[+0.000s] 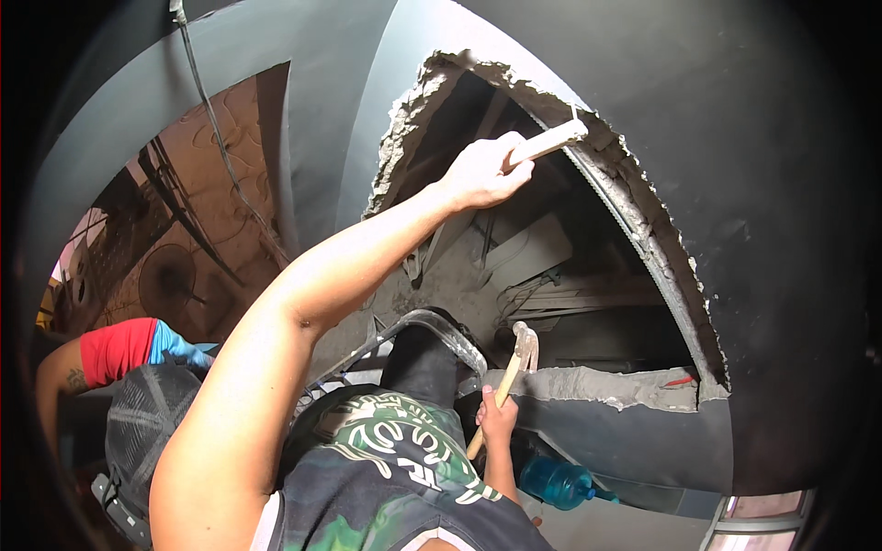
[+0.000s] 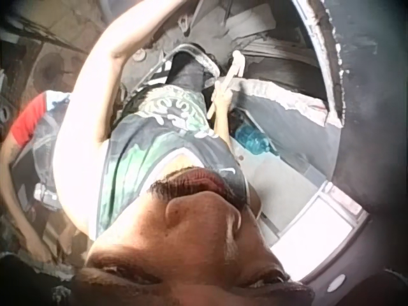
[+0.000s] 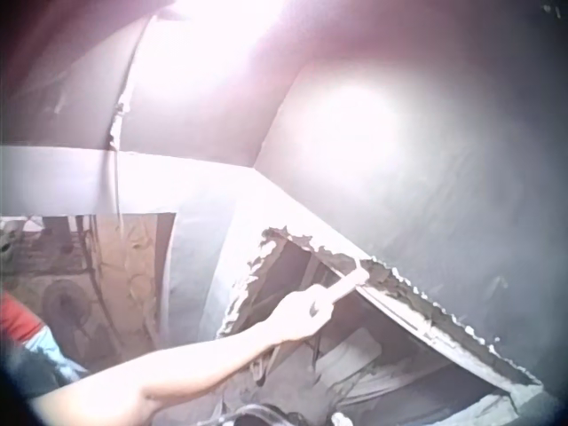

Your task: The person chips away concrete along the edge of a wall opening using a hammer and a chisel.

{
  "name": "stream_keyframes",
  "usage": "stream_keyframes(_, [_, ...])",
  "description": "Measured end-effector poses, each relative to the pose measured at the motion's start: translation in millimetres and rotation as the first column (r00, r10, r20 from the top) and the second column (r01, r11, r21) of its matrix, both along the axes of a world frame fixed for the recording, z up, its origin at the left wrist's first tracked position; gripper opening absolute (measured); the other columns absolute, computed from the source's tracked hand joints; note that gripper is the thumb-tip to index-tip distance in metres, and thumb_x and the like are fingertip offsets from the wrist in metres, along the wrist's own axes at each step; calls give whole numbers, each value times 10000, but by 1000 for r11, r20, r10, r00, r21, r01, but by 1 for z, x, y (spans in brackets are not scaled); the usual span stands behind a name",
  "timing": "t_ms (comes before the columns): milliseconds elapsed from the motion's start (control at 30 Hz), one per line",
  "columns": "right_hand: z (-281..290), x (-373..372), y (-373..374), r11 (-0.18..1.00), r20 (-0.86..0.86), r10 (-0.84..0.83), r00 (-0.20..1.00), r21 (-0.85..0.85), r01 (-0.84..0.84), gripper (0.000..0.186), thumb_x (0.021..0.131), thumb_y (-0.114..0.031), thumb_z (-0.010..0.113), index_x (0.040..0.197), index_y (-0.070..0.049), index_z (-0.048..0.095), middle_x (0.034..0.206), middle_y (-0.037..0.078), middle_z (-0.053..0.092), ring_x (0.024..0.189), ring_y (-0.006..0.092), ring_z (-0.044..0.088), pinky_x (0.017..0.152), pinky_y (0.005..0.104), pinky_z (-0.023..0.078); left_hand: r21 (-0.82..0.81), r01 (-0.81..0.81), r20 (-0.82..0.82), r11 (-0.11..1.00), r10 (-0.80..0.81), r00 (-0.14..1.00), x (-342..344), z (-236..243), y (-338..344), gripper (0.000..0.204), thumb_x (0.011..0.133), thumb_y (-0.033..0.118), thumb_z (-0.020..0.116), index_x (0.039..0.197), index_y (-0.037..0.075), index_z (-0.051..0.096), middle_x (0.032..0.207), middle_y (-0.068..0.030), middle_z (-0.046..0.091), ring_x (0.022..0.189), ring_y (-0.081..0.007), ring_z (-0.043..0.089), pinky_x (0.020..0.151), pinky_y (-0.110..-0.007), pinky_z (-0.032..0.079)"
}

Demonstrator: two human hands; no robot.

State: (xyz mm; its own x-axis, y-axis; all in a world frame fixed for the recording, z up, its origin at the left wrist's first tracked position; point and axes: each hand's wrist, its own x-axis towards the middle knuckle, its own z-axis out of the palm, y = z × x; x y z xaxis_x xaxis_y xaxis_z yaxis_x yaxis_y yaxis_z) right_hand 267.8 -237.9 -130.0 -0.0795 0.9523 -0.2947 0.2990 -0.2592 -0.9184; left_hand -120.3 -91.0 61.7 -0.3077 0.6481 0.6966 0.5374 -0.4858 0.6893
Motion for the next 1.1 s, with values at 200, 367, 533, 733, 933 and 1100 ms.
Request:
stream_keyframes(200, [31, -30, 22, 980, 22, 55, 998, 188, -58, 292, 962, -278, 712, 882, -36, 569, 585, -2, 507, 442, 75, 474, 396, 245, 399, -79, -66, 0, 995, 66, 998, -7, -1, 9, 275, 890, 344, 638, 902, 82, 554, 689, -176, 638, 678, -392, 659, 646, -477, 523])
stream_keyframes(367, [67, -56, 62, 865, 222, 14, 975, 486, -123, 355, 938, -318, 727, 903, 23, 634, 725, 152, 660, 652, 283, 652, 632, 417, 503, -102, -70, 57, 992, 76, 995, -1, 10, 9, 274, 869, 329, 654, 800, 69, 602, 691, -170, 642, 675, -382, 662, 643, -460, 528])
stream_keyframes(533, [152, -131, 120, 280, 353, 128, 927, 884, -376, 147, 948, -147, 669, 871, -24, 646, 684, 104, 604, 558, 308, 572, 533, 401, 447, 6, -220, -91, 975, 220, 971, -10, 1, 22, 203, 829, 267, 668, 840, 64, 673, 740, -162, 651, 713, -337, 672, 672, -405, 535])
stream_keyframes(733, [196, -149, 162, 258, 428, 203, 881, 844, -470, 288, 774, -271, 772, 892, -65, 609, 729, 128, 629, 608, 284, 643, 567, 357, 496, -115, -264, -386, 958, 202, 900, -2, 7, 26, 246, 852, 275, 646, 775, 55, 722, 786, -150, 688, 751, -344, 680, 706, -470, 552])
stream_keyframes(933, [226, -180, 149, 113, 286, 227, 931, 942, -316, 295, 831, -241, 695, 738, -46, 495, 613, 148, 563, 522, 322, 592, 486, 394, 451, 1, -263, -293, 965, 251, 923, -5, 1, 27, 205, 797, 239, 641, 721, 51, 666, 732, -165, 675, 703, -370, 663, 651, -475, 535])
stream_keyframes(1100, [217, -184, 160, 117, 424, 13, 906, 899, -422, 181, 813, -174, 627, 844, 1, 595, 688, 203, 599, 630, 453, 629, 580, 433, 530, -10, -295, -272, 955, 281, 920, -9, -10, 35, 249, 814, 246, 638, 687, 34, 665, 686, -193, 654, 676, -385, 654, 661, -479, 538])
